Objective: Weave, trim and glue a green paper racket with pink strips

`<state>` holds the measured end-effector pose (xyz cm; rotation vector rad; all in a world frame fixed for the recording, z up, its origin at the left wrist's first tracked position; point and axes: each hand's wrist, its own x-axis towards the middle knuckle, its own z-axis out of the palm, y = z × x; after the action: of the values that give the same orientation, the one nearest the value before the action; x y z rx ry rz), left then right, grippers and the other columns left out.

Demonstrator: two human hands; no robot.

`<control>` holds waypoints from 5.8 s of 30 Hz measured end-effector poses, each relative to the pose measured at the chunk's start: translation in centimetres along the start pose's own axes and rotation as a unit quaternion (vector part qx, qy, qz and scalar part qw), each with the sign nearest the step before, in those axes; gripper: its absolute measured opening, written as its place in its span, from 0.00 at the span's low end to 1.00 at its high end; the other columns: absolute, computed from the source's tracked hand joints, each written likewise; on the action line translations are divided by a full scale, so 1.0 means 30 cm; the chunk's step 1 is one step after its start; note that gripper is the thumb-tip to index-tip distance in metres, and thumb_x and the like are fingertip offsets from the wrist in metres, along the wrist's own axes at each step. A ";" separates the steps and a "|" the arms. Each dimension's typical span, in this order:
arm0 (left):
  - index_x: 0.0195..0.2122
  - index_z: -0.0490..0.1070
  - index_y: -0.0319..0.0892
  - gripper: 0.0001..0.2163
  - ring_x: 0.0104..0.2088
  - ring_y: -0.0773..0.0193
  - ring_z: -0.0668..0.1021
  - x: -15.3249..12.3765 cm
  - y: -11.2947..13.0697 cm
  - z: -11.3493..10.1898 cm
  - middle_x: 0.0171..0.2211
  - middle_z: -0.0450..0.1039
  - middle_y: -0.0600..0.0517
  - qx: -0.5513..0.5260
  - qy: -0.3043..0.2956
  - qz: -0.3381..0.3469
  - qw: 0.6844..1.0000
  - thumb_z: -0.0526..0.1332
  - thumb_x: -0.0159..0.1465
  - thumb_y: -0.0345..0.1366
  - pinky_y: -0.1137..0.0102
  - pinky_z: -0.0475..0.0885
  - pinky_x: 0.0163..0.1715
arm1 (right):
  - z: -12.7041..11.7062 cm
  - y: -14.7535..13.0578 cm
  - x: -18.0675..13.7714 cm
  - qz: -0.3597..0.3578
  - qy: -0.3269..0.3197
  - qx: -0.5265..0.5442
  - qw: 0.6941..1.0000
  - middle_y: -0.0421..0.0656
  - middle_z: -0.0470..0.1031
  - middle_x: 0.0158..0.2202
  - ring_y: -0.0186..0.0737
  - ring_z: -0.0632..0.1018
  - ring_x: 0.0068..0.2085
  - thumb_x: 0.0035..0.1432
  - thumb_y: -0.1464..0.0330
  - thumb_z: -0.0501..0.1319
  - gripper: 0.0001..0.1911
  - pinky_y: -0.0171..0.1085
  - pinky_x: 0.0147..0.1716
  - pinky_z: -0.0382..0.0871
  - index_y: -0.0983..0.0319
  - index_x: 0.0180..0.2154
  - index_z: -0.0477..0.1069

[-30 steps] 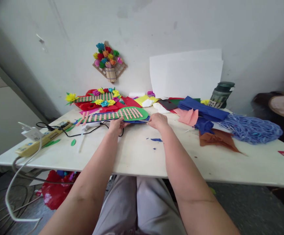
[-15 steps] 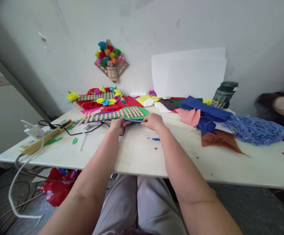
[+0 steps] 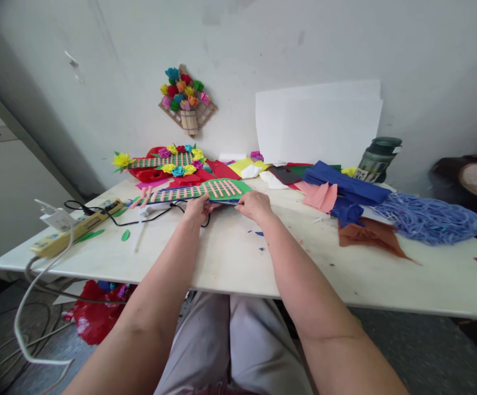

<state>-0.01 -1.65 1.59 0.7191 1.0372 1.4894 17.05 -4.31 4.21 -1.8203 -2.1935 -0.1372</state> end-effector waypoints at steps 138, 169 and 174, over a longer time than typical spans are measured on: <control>0.28 0.69 0.32 0.05 0.22 0.64 0.77 0.043 0.004 -0.038 0.22 0.71 0.48 -0.008 -0.097 0.035 0.995 0.61 0.49 0.23 0.80 0.65 0.12 | -0.008 0.132 0.011 -0.045 -0.051 0.002 0.998 0.36 0.70 0.51 0.42 0.71 0.49 0.58 0.60 0.50 0.18 0.39 0.44 0.63 0.47 0.49 0.67; 0.32 0.68 0.32 0.08 0.23 0.63 0.77 0.061 -0.006 -0.046 0.22 0.70 0.49 -0.027 -0.105 0.016 0.994 0.61 0.49 0.22 0.80 0.67 0.12 | 0.000 0.150 0.005 0.016 0.027 0.006 1.000 0.40 0.75 0.41 0.43 0.74 0.41 0.51 0.52 0.54 0.17 0.37 0.34 0.63 0.51 0.37 0.75; 0.30 0.68 0.32 0.06 0.21 0.65 0.76 0.061 -0.007 -0.046 0.25 0.72 0.48 -0.016 -0.117 0.022 0.993 0.61 0.49 0.22 0.81 0.65 0.11 | -0.011 0.147 0.003 0.006 0.032 0.005 0.999 0.42 0.75 0.39 0.43 0.73 0.40 0.50 0.47 0.52 0.22 0.37 0.33 0.61 0.52 0.36 0.75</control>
<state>-1.46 -0.16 0.61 0.8770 0.8215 1.4175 21.38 -3.44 4.06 -1.7982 -2.1375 -0.1796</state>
